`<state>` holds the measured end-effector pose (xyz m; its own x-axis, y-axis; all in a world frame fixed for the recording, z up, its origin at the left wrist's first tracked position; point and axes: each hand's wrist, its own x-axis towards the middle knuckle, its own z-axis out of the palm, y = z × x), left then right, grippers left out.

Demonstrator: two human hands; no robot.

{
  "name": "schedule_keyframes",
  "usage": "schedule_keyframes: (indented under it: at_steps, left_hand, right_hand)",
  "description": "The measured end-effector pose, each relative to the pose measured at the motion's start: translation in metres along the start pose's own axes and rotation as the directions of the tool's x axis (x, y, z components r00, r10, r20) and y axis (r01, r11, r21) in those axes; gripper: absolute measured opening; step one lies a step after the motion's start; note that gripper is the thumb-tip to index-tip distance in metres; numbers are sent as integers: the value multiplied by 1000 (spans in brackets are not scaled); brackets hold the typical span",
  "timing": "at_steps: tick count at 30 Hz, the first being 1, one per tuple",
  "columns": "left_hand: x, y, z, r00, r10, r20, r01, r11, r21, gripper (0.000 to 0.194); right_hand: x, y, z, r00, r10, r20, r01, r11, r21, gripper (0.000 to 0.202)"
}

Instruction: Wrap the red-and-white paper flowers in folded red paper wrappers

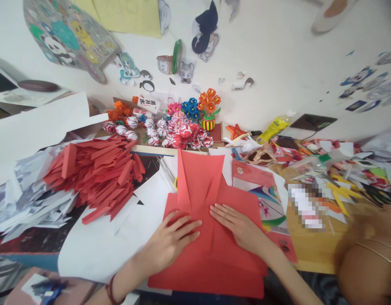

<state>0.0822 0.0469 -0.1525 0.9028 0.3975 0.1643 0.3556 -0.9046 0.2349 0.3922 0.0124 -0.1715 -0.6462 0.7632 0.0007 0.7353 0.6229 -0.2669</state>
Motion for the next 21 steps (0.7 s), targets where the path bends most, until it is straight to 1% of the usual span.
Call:
schedule_keyframes:
  at_steps: [4,8,12,16,21]
  left_hand:
    - [-2,-1,2,1000,3,-13,-3,1000,-5,44]
    - [-1,-1,1,1000,6,-10,-6,1000,-2,44]
    - [-1,-2,1,1000,7,-18,-7,1000,-25,45]
    - [-2,-3,4,1000,1,-22,-2,1000,-29,46]
    - [-3,-4,7,1000,2,2,-2,1000,-12,47]
  right_hand:
    - [8,19,-4,999,28,-25,-28,1000,4,95]
    - [20,37,-11,997,53,-55,-54,998,-18,98]
    - [33,47,-19,993,109,-54,-115,986,-119,100]
    - [49,56,-25,986,149,-79,-164,959,-233,96]
    - [68,70,-28,975,189,-115,-216,927,-307,89]
